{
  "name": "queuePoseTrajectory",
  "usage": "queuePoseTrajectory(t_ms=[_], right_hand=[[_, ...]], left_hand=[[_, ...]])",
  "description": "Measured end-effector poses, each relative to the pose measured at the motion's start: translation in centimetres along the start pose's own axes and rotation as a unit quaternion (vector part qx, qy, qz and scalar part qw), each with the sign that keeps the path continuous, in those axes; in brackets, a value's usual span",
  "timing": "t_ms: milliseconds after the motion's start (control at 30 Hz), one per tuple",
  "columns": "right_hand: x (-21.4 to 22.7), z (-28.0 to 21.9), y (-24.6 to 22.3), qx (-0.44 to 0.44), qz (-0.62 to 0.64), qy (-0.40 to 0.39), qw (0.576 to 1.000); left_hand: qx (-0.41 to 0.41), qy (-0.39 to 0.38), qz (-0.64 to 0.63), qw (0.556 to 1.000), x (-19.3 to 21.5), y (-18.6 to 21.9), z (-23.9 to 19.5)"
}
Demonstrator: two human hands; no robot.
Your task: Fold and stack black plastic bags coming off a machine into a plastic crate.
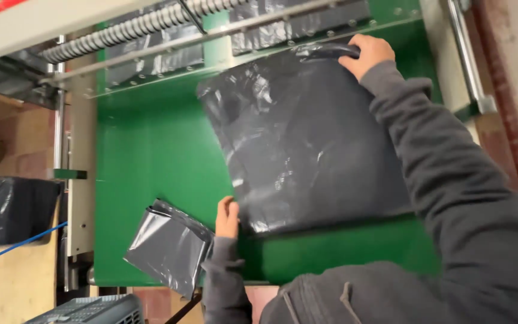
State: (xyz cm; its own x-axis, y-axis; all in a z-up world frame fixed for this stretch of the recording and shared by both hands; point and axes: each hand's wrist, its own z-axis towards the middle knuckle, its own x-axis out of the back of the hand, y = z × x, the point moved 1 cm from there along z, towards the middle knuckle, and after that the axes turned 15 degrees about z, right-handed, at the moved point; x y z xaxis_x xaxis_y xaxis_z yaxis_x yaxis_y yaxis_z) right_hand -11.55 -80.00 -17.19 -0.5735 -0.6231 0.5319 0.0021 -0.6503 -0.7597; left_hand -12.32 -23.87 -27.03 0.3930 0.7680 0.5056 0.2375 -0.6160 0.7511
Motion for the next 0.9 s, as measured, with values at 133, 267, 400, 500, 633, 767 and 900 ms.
queuePoseTrajectory(t_ms=[133,267,400,500,633,767,900], right_hand=[[-6.1,5.8,8.1,-0.086,-0.174,-0.047,0.980],[-9.0,5.2,11.2,-0.061,-0.241,-0.077,0.966],[-8.6,3.9,10.1,-0.003,-0.291,-0.137,0.947],[-9.4,3.9,9.5,0.102,-0.220,-0.183,0.953],[-12.4,6.7,10.6,-0.001,-0.301,-0.300,0.905],[-13.6,7.4,8.8,-0.110,-0.352,-0.397,0.841],[-8.7,1.3,0.0,0.091,-0.355,-0.234,0.900]], left_hand=[[-0.034,0.042,0.129,0.990,-1.9,0.0,-0.7],[-0.030,0.062,0.243,0.968,-3.0,-0.4,-2.8],[0.032,-0.035,0.333,0.942,-0.1,-2.1,-5.5],[-0.041,0.077,0.599,0.796,0.2,3.4,-6.8],[-0.392,0.109,0.437,0.802,-3.1,17.0,-4.2],[-0.476,-0.076,0.173,0.859,-9.9,16.4,2.4],[-0.218,-0.093,-0.031,0.971,-11.0,13.0,8.0]])
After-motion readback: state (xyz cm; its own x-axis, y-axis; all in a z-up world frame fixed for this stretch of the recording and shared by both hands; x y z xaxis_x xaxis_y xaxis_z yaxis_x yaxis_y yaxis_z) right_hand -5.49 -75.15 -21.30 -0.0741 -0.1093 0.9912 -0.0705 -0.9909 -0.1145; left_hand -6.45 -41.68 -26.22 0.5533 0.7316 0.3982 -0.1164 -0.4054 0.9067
